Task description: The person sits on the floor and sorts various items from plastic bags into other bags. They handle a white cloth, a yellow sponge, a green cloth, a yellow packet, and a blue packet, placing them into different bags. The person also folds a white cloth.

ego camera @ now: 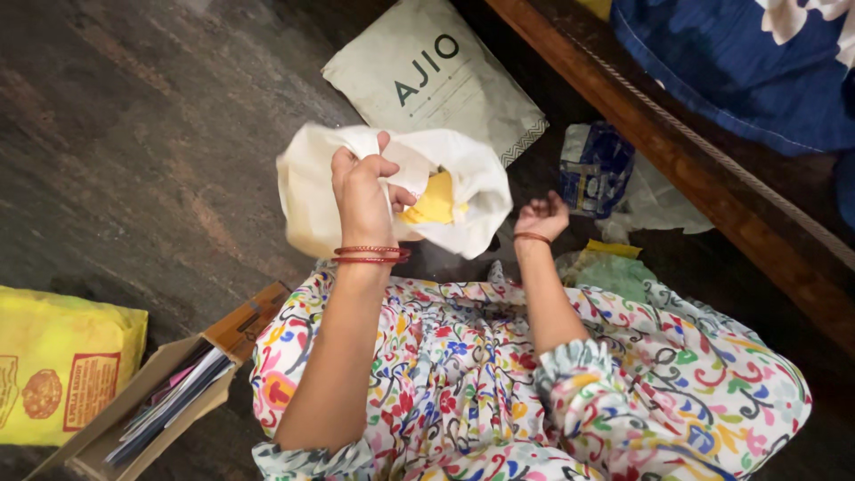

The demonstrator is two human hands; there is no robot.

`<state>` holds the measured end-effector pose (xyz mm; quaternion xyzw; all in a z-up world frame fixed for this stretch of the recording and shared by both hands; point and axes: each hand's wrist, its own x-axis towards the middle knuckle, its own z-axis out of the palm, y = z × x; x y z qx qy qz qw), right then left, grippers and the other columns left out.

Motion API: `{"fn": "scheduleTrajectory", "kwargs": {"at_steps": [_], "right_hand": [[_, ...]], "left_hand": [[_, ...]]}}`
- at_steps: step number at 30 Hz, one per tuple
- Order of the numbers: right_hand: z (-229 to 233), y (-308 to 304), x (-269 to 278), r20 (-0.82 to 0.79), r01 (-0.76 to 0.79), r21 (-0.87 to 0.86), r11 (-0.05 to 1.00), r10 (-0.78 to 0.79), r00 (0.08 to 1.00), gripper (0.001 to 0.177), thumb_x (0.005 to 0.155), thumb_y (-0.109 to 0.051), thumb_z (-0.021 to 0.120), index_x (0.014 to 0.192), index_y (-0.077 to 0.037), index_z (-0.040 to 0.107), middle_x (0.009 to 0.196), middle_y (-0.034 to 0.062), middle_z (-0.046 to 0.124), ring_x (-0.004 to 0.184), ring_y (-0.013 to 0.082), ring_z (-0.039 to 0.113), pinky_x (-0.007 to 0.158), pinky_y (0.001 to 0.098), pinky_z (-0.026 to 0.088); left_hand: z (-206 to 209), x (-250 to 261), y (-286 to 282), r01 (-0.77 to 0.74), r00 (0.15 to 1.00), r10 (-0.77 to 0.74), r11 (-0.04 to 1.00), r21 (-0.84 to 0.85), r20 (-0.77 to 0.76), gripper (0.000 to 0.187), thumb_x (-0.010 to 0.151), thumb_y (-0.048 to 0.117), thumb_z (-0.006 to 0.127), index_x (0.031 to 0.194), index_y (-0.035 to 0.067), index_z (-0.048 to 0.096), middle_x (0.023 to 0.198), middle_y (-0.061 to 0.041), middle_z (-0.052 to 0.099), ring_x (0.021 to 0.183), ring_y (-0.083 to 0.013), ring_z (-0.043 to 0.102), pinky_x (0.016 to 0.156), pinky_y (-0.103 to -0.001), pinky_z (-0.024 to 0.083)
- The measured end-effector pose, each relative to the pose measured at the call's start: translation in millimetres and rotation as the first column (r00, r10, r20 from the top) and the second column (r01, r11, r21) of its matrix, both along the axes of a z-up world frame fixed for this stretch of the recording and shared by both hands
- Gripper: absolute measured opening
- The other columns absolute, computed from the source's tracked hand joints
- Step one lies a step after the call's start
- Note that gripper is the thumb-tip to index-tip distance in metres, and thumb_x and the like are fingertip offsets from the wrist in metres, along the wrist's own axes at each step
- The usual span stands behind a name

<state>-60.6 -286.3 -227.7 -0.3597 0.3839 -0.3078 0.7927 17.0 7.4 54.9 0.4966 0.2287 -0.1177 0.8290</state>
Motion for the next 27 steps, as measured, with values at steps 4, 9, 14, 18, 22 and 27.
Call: {"fn": "scheduleTrajectory", "kwargs": {"at_steps": [4, 9, 14, 18, 22, 27], "right_hand": [[-33, -7, -8, -0.736, -0.678, -0.515, 0.525, 0.135, 0.664, 0.045, 0.08, -0.042, 0.084, 0.111, -0.009, 0.076, 0.098, 0.0106, 0.078, 0.09, 0.0246, 0.077, 0.081, 0.0347, 0.061], [-43, 36, 3, -0.985, -0.975, -0.172, -0.14, 0.031, 0.169, 0.122, 0.05, -0.044, 0.103, 0.15, -0.014, 0.042, 0.154, 0.0218, 0.037, 0.141, 0.0462, 0.031, 0.109, 0.0531, 0.03], [-55, 68, 11, -0.974, -0.989, -0.112, -0.1, 0.207, 0.089, 0.11, 0.054, -0.039, 0.094, 0.147, -0.016, 0.041, 0.152, 0.017, 0.044, 0.142, 0.0383, 0.042, 0.118, 0.0445, 0.035], [-73, 74, -25, -0.998, -0.989, 0.063, -0.137, 0.01, -0.065, 0.077, 0.079, -0.03, 0.082, 0.147, -0.02, 0.048, 0.15, 0.0206, 0.045, 0.136, 0.0424, 0.045, 0.114, 0.0477, 0.039], [-76, 66, -78, -0.981, -0.985, -0.161, 0.066, 0.1, 0.167, 0.053, 0.085, -0.02, 0.072, 0.136, -0.021, 0.063, 0.134, 0.0206, 0.065, 0.124, 0.0391, 0.063, 0.107, 0.0461, 0.05], [-49, 15, -65, -0.701, -0.424, -0.687, 0.59, -0.385, 0.6, 0.062, 0.077, -0.019, 0.086, 0.126, -0.002, 0.053, 0.116, 0.0272, 0.065, 0.109, 0.0481, 0.061, 0.096, 0.0518, 0.048]], "left_hand": [[7, 0, 3, -0.011, 0.997, 0.006, 0.998, -0.068, -0.075, 0.036, 0.075, 0.008, 0.052, 0.111, 0.005, 0.049, 0.141, -0.013, 0.063, 0.046, -0.0213, 0.056, 0.048, -0.034, 0.045], [6, -1, 7, -0.011, 0.989, -0.012, 0.987, -0.159, -0.145, 0.038, 0.076, 0.008, 0.052, 0.114, 0.005, 0.05, 0.139, -0.013, 0.062, 0.049, -0.0197, 0.055, 0.052, -0.034, 0.046], [5, -3, 7, -0.018, 0.989, -0.007, 0.986, -0.168, -0.147, 0.039, 0.077, 0.007, 0.052, 0.116, 0.006, 0.051, 0.138, -0.013, 0.062, 0.05, -0.0167, 0.055, 0.05, -0.031, 0.045], [3, 0, 11, 0.017, 0.991, -0.033, 0.992, -0.122, -0.129, 0.037, 0.075, 0.008, 0.052, 0.112, 0.004, 0.051, 0.137, -0.013, 0.064, 0.045, -0.0189, 0.055, 0.043, -0.031, 0.041], [1, -1, 5, 0.064, 0.99, -0.073, 0.995, -0.08, -0.118, 0.037, 0.075, 0.009, 0.053, 0.112, 0.003, 0.051, 0.138, -0.014, 0.063, 0.044, -0.0202, 0.056, 0.041, -0.031, 0.039], [1, -7, -9, 0.124, 0.986, -0.128, 0.991, -0.043, -0.106, 0.039, 0.076, 0.013, 0.056, 0.114, 0.005, 0.051, 0.138, -0.014, 0.061, 0.044, -0.0202, 0.056, 0.042, -0.031, 0.04]]}}
